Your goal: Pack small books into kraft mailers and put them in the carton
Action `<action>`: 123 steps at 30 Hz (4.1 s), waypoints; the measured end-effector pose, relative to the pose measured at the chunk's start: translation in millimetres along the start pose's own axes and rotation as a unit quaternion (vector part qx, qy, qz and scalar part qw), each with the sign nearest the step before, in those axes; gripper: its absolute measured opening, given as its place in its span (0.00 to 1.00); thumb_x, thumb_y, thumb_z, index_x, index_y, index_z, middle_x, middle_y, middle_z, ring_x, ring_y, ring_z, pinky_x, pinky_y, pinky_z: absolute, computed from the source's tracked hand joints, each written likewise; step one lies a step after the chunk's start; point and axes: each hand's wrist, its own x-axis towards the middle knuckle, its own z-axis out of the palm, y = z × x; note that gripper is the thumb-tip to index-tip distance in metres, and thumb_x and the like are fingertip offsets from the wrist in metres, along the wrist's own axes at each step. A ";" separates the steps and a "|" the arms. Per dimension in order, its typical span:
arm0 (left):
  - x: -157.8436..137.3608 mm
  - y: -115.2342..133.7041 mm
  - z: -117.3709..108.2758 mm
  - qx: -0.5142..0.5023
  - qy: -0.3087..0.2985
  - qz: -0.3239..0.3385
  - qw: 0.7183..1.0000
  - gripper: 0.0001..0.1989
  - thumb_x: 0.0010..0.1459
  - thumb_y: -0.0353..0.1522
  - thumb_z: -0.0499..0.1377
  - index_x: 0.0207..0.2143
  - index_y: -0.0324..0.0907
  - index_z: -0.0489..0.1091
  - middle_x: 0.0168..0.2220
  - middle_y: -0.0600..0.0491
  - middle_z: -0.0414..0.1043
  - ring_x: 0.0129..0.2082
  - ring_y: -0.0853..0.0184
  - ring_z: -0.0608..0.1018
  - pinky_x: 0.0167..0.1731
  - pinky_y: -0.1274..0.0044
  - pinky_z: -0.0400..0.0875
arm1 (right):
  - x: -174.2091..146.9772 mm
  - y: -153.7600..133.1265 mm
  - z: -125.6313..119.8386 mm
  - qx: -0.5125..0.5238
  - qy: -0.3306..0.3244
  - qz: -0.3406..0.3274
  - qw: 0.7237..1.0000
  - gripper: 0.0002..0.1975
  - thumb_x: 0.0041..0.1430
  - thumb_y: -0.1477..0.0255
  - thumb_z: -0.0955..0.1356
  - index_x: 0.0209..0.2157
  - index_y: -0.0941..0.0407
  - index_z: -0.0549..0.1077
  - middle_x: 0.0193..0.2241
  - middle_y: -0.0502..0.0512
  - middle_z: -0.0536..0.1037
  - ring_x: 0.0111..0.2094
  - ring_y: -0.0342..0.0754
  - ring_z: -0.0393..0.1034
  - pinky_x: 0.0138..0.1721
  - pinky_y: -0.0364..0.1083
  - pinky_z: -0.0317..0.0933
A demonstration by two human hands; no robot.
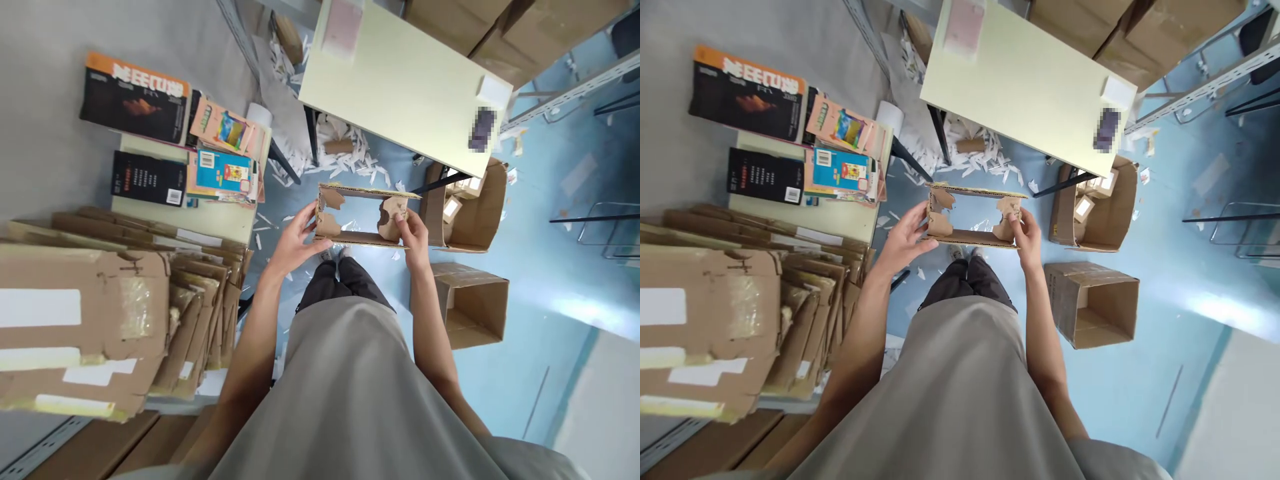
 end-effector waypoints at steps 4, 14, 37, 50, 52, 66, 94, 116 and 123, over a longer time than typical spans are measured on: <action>-17.2 -2.8 2.1 0.000 0.010 -0.002 1.000 0.54 0.52 0.56 0.76 0.76 0.51 0.61 0.78 0.44 0.58 0.79 0.42 0.58 0.75 0.53 0.61 | -4.4 -0.6 0.0 -0.006 -0.021 0.000 1.000 0.32 0.66 0.43 0.73 0.60 0.51 0.80 0.56 0.58 0.84 0.59 0.62 0.78 0.61 0.58 0.73; -1.4 -2.5 37.7 0.026 -0.010 -0.001 1.000 0.53 0.54 0.56 0.75 0.76 0.50 0.60 0.79 0.43 0.57 0.79 0.42 0.58 0.76 0.53 0.61 | -0.3 15.1 -37.2 0.022 0.001 0.009 1.000 0.32 0.65 0.43 0.73 0.59 0.52 0.80 0.56 0.59 0.84 0.57 0.61 0.79 0.58 0.56 0.75; -32.9 -24.6 190.8 0.028 0.135 -0.018 0.990 0.48 0.56 0.51 0.75 0.73 0.50 0.64 0.77 0.41 0.61 0.78 0.43 0.62 0.73 0.52 0.65 | 61.0 59.7 -149.1 0.034 -0.163 0.000 0.986 0.31 0.64 0.42 0.74 0.56 0.51 0.81 0.56 0.59 0.84 0.55 0.60 0.79 0.59 0.57 0.73; -155.4 -66.0 105.8 0.005 0.195 0.033 0.980 0.44 0.59 0.52 0.73 0.72 0.50 0.64 0.76 0.42 0.63 0.76 0.45 0.65 0.72 0.53 0.68 | -32.8 44.2 -48.7 -0.033 -0.219 -0.036 0.974 0.32 0.63 0.42 0.74 0.57 0.51 0.81 0.56 0.58 0.84 0.56 0.60 0.79 0.57 0.56 0.74; -178.4 -72.9 93.2 -0.011 0.193 0.034 0.981 0.44 0.58 0.52 0.74 0.72 0.50 0.64 0.75 0.41 0.64 0.76 0.45 0.66 0.72 0.52 0.68 | -57.7 42.8 -35.8 -0.043 -0.211 -0.033 0.976 0.33 0.63 0.42 0.74 0.57 0.51 0.80 0.56 0.59 0.84 0.56 0.60 0.79 0.57 0.56 0.74; -256.5 -92.2 42.5 -0.052 0.211 0.051 0.975 0.45 0.57 0.52 0.74 0.71 0.50 0.65 0.75 0.41 0.65 0.76 0.45 0.66 0.73 0.52 0.66 | -146.9 26.1 16.2 -0.081 -0.228 -0.033 0.970 0.35 0.62 0.40 0.74 0.57 0.52 0.80 0.56 0.60 0.84 0.56 0.60 0.79 0.59 0.56 0.74; -163.1 -54.0 38.6 -0.046 0.217 0.035 0.975 0.42 0.56 0.51 0.76 0.68 0.48 0.69 0.73 0.41 0.67 0.74 0.44 0.68 0.72 0.51 0.67 | -35.4 15.5 21.6 -0.056 -0.232 -0.052 0.970 0.31 0.61 0.42 0.75 0.54 0.51 0.81 0.55 0.58 0.85 0.55 0.60 0.79 0.58 0.55 0.74; -230.1 -93.2 22.7 -0.078 0.228 0.035 0.970 0.41 0.56 0.51 0.74 0.67 0.48 0.69 0.72 0.41 0.69 0.74 0.45 0.68 0.72 0.52 0.66 | -121.5 24.7 32.6 -0.112 -0.259 -0.011 0.959 0.34 0.61 0.41 0.74 0.55 0.52 0.80 0.55 0.59 0.84 0.53 0.59 0.81 0.53 0.55 0.76; -147.0 -68.6 52.1 -0.061 0.158 0.036 0.985 0.41 0.54 0.52 0.75 0.64 0.46 0.71 0.70 0.40 0.71 0.73 0.45 0.70 0.71 0.53 0.69 | -81.5 25.4 -24.6 -0.065 -0.156 -0.003 0.986 0.33 0.59 0.42 0.76 0.54 0.53 0.80 0.53 0.59 0.85 0.53 0.59 0.81 0.56 0.58 0.76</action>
